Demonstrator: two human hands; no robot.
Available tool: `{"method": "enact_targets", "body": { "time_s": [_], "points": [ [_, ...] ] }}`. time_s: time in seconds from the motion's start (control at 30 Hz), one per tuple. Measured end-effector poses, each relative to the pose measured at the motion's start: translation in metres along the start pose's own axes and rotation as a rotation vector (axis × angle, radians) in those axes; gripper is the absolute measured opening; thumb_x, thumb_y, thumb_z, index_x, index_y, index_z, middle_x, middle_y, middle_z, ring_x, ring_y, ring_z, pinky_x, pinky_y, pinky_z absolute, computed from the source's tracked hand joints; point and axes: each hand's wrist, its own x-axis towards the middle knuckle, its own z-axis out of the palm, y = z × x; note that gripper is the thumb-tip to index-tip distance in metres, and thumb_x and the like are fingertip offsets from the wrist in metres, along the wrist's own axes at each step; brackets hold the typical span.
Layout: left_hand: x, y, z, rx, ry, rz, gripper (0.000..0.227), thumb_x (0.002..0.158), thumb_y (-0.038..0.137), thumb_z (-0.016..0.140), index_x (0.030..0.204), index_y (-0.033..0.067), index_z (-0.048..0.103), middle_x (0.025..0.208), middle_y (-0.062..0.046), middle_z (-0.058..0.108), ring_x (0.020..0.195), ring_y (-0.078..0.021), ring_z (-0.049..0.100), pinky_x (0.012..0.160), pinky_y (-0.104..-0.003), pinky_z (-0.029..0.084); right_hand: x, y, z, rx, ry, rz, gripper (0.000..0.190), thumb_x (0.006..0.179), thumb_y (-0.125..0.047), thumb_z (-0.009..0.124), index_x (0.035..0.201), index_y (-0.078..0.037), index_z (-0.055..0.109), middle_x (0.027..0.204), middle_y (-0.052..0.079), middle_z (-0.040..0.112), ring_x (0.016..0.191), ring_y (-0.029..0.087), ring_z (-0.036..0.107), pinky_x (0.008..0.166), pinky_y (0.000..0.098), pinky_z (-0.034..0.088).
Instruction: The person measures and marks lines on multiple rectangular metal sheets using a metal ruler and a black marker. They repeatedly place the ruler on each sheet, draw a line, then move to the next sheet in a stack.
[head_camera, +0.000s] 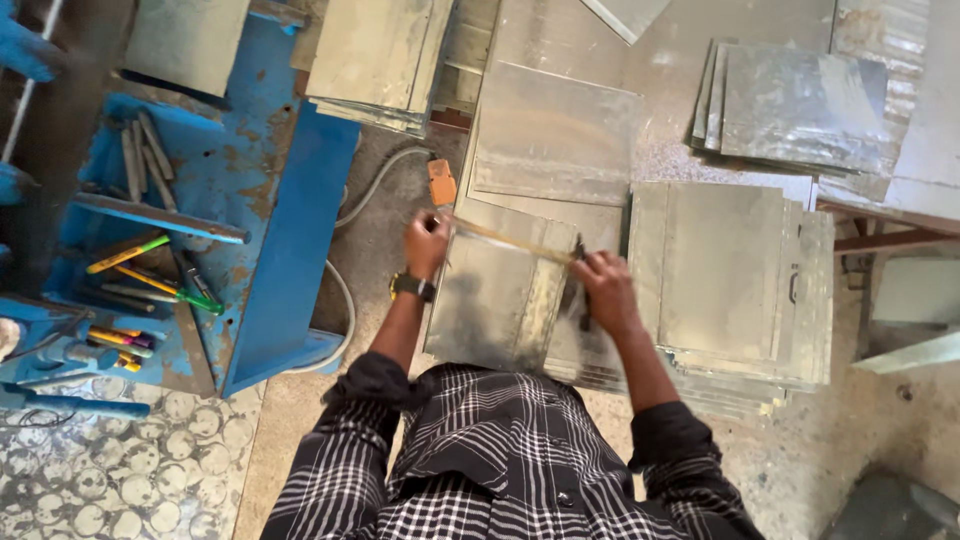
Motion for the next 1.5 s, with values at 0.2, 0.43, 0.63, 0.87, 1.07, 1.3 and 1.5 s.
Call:
{"method": "enact_targets", "body": {
  "time_s": [0.2,0.43,0.63,0.87,1.07,1.3,1.5],
  "points": [
    [0.026,-0.021,0.03,0.156,0.08,0.007,0.039,0.085,0.043,0.081,0.085,0.0052,0.072,0.078,-0.01,0.074,0.067,-0.0216,0.07,0.065,-0.038,0.055,0.019,0.014,-0.033,-0.005,-0.184,0.078,0.027,0.083,0.0,0.064,0.107,-0.014,0.067,0.102,0.007,0.068,0.104,0.031,0.062,0.087,0.0467,0.048],
    [-0.005,0.031,0.039,0.147,0.15,0.104,0.041,0.08,0.04,0.087,0.076,0.0035,0.068,0.075,-0.011,0.07,0.066,-0.0264,0.067,0.064,-0.039,0.054,0.036,0.007,-0.04,-0.026,-0.266,0.111,0.034,0.082,0.002,0.062,0.11,-0.015,0.066,0.106,0.006,0.069,0.104,0.031,0.062,0.087,0.0468,0.048],
    [-0.013,0.042,0.035,0.195,0.174,0.184,0.039,0.083,0.039,0.086,0.082,0.0051,0.068,0.079,-0.01,0.07,0.067,-0.0275,0.067,0.064,-0.041,0.054,0.041,0.016,-0.027,-0.031,-0.229,0.098,0.038,0.081,0.003,0.062,0.114,-0.014,0.066,0.112,0.009,0.07,0.107,0.032,0.061,0.087,0.0465,0.048],
    [-0.012,0.02,0.042,0.224,0.268,0.205,0.035,0.085,0.037,0.084,0.089,0.0067,0.066,0.08,-0.008,0.074,0.068,-0.0266,0.07,0.063,-0.04,0.054,0.05,0.004,-0.015,0.054,-0.222,0.07,0.033,0.082,0.003,0.06,0.112,-0.012,0.066,0.111,0.01,0.069,0.104,0.033,0.061,0.085,0.0462,0.048],
    [-0.011,0.011,0.006,0.214,0.328,0.173,0.032,0.086,0.037,0.085,0.087,0.0088,0.071,0.078,-0.008,0.073,0.066,-0.0254,0.07,0.062,-0.038,0.054,0.07,-0.004,-0.015,0.087,-0.222,0.038,0.024,0.086,-0.001,0.059,0.107,-0.012,0.066,0.103,0.006,0.069,0.104,0.031,0.063,0.086,0.0458,0.048],
    [-0.007,0.042,0.007,0.322,0.363,0.287,0.036,0.084,0.034,0.087,0.093,0.005,0.068,0.086,-0.01,0.067,0.078,-0.0293,0.065,0.068,-0.043,0.053,0.083,0.017,-0.018,0.107,-0.172,-0.013,0.023,0.087,-0.004,0.059,0.107,-0.012,0.067,0.103,0.005,0.07,0.103,0.03,0.062,0.089,0.0456,0.048],
    [-0.028,0.065,0.007,0.631,0.249,0.632,0.01,0.091,0.015,0.077,0.095,0.0106,0.069,0.105,-0.006,0.065,0.104,-0.0283,0.06,0.091,-0.045,0.048,0.077,0.025,-0.017,0.097,-0.226,0.031,0.022,0.088,-0.002,0.06,0.106,-0.012,0.067,0.1,0.004,0.07,0.103,0.029,0.062,0.088,0.045,0.047]
  ]
}}
